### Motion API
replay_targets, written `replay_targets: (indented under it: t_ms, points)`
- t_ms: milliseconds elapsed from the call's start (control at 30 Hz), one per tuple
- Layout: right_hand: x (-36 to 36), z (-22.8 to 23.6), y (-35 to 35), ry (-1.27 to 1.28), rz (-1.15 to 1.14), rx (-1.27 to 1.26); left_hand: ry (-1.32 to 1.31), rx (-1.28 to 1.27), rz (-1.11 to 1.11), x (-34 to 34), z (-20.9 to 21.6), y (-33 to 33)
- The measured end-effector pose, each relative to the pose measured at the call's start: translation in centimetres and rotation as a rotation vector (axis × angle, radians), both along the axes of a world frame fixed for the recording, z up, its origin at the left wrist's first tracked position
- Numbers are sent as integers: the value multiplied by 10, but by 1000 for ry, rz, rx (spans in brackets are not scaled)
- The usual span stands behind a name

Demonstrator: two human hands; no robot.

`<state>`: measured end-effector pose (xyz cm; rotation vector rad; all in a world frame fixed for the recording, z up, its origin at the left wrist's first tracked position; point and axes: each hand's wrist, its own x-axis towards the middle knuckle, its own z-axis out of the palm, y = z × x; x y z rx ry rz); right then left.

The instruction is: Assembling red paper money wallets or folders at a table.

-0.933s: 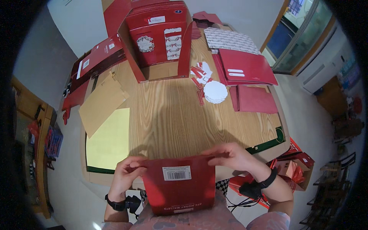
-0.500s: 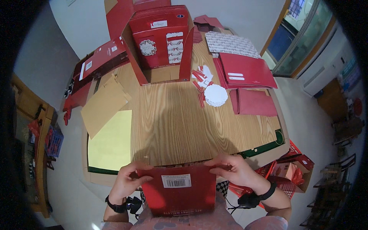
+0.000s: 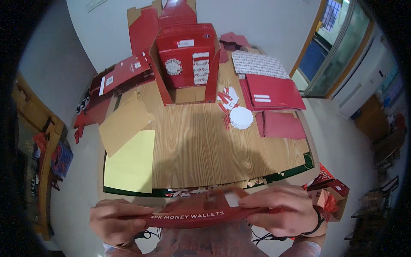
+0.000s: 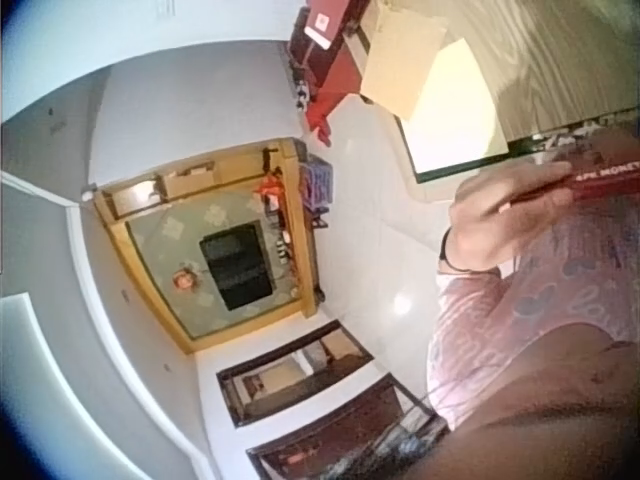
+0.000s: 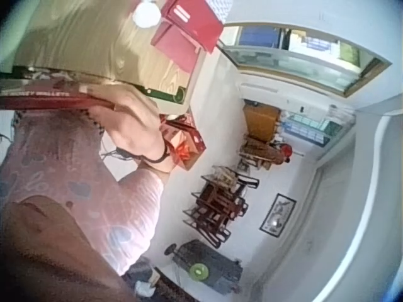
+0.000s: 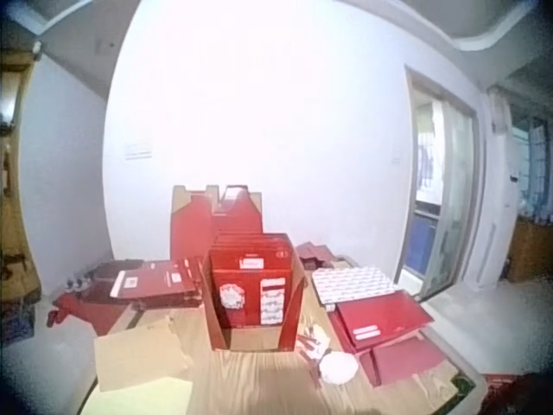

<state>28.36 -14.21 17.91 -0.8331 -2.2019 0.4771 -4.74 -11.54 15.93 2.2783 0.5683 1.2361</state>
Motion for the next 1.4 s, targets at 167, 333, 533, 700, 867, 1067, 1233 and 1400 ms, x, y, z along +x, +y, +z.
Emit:
replay_targets:
  t_ms: [167,333,533,700,867,1067,1233,1400]
  points:
    - [-7,-6,9,-171,-69,208,121,-115,199,16,5,-4]
    - [-14,-45,16,-268,-102,191,202,-173,160,18,-29,2]
    - [-24,-52,16,-297,-129,116,358,-156,272,32,-34,-1]
    - [-33,-59,18,-374,-129,56,321,-128,270,37,-45,1]
    - [-37,-75,18,-408,-142,94,297,-164,245,42,-48,-1]
    - [-38,-79,18,-336,-154,119,297,-171,253,41,-55,0]
    - [-42,-81,20,-260,-188,117,289,-100,290,42,-58,3]
    - [-46,-102,28,-262,-161,166,307,-95,284,35,-66,6]
